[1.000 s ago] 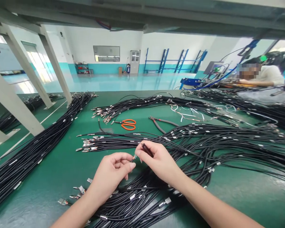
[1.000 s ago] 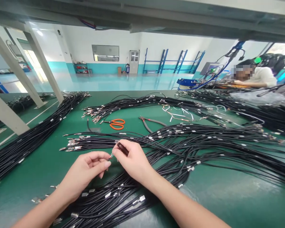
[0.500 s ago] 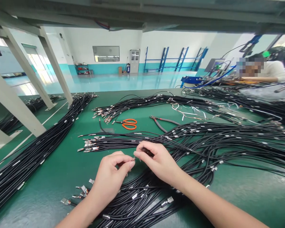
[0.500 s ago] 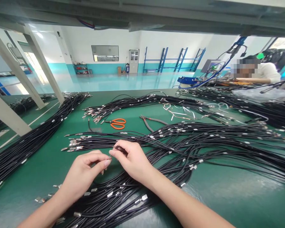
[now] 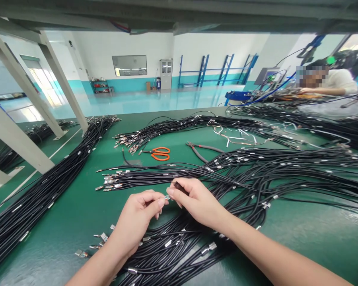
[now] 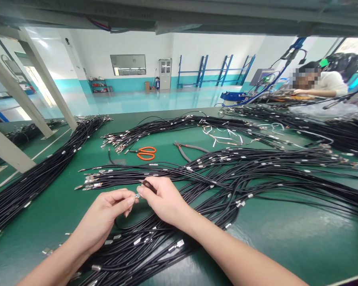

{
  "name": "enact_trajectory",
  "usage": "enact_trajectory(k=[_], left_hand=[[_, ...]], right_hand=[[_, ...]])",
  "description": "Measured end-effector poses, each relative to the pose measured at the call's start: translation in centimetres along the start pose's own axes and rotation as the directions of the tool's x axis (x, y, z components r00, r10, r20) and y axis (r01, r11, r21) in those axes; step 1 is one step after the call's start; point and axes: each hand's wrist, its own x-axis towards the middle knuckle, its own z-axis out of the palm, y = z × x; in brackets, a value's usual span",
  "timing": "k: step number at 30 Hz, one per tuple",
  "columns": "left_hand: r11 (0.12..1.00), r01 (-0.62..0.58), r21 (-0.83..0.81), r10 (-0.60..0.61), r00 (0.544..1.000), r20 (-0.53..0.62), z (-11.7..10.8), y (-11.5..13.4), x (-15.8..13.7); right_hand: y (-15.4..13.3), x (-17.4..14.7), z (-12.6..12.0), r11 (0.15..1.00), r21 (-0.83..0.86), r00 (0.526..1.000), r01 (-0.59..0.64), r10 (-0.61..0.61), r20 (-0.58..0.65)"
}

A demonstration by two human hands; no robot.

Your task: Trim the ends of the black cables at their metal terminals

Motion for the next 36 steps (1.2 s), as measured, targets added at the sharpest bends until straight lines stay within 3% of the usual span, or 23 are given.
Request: enact_trajectory(k=[13, 28, 36], left_hand=[[0.994, 0.000, -0.113, 0.000, 1.000, -0.001, 0.06, -0.09, 0.11], [0.989, 0.028, -0.147, -0.034, 0.998, -0.043, 0.08, -0.39, 0.29], [0.985, 0.045, -0.168, -0.055, 0.997, -0.055, 0.22, -0.44, 0.30]], right_hand=[[0.29, -0.03, 0.49, 0.997, 0.077, 1.000, -0.024, 0.025, -0.013], [-0.07, -0.01, 0.58, 0.993, -0.117, 0.999, 0.021, -0.027, -0.047], [0.10, 0.00, 0.63, 0.993, -0.116, 0.998, 0.024, -0.029, -0.047]])
